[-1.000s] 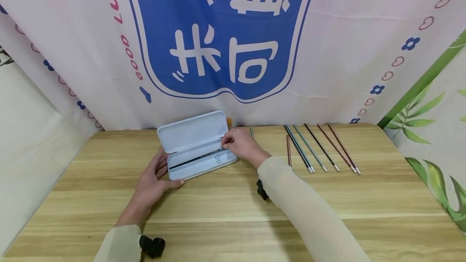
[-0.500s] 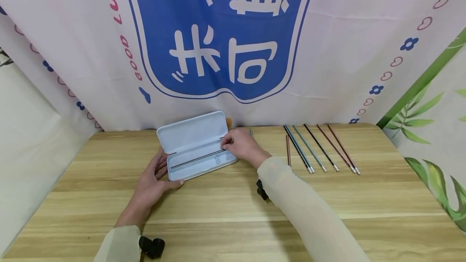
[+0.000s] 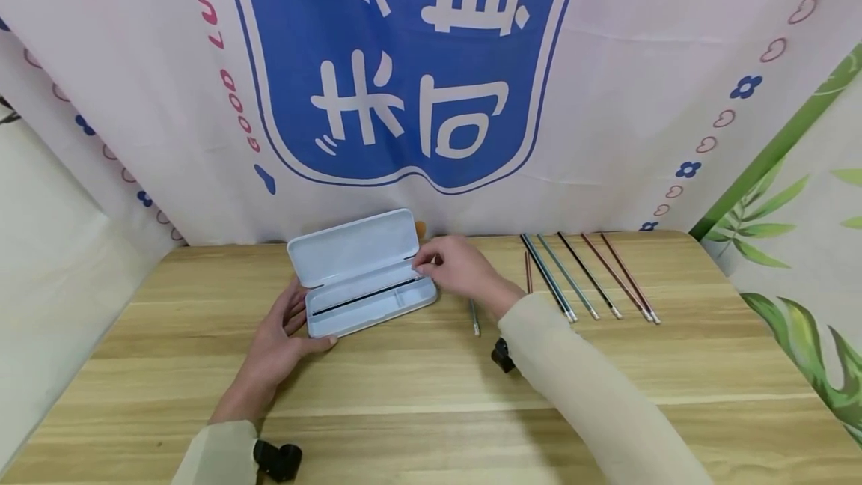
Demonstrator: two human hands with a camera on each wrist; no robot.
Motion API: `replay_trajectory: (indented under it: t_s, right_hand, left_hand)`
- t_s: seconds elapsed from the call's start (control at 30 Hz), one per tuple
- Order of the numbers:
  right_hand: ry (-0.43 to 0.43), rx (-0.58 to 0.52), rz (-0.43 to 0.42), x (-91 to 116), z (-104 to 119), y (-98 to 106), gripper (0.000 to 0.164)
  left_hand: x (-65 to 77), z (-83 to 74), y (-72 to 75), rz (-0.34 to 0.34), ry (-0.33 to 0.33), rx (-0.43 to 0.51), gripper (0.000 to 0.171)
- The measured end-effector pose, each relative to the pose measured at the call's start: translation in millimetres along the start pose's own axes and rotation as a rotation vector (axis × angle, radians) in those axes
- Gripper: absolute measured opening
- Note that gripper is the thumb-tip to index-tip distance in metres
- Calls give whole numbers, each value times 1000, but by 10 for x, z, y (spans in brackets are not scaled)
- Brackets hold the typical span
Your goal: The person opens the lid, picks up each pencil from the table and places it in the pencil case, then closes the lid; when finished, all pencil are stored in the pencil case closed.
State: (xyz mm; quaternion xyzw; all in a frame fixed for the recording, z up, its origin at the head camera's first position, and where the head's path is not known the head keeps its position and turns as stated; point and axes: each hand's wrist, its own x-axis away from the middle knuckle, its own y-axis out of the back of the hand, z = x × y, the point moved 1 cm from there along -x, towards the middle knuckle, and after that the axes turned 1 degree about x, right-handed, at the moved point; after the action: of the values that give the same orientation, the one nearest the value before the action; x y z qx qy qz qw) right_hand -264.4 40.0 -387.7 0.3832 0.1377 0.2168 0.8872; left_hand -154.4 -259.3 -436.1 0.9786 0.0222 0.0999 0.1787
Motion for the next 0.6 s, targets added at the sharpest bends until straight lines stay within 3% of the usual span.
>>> replay_trajectory:
  t_s: [0.27,0.6]
  right_hand:
    - [-49,-50,-77,436,-19,438,14]
    - [-169,-211,-202,1103,-401,772,24]
  left_hand:
    - [-5,19,3,4,-5,-12,127]
    - [-6,4,3,6,-8,-9,127]
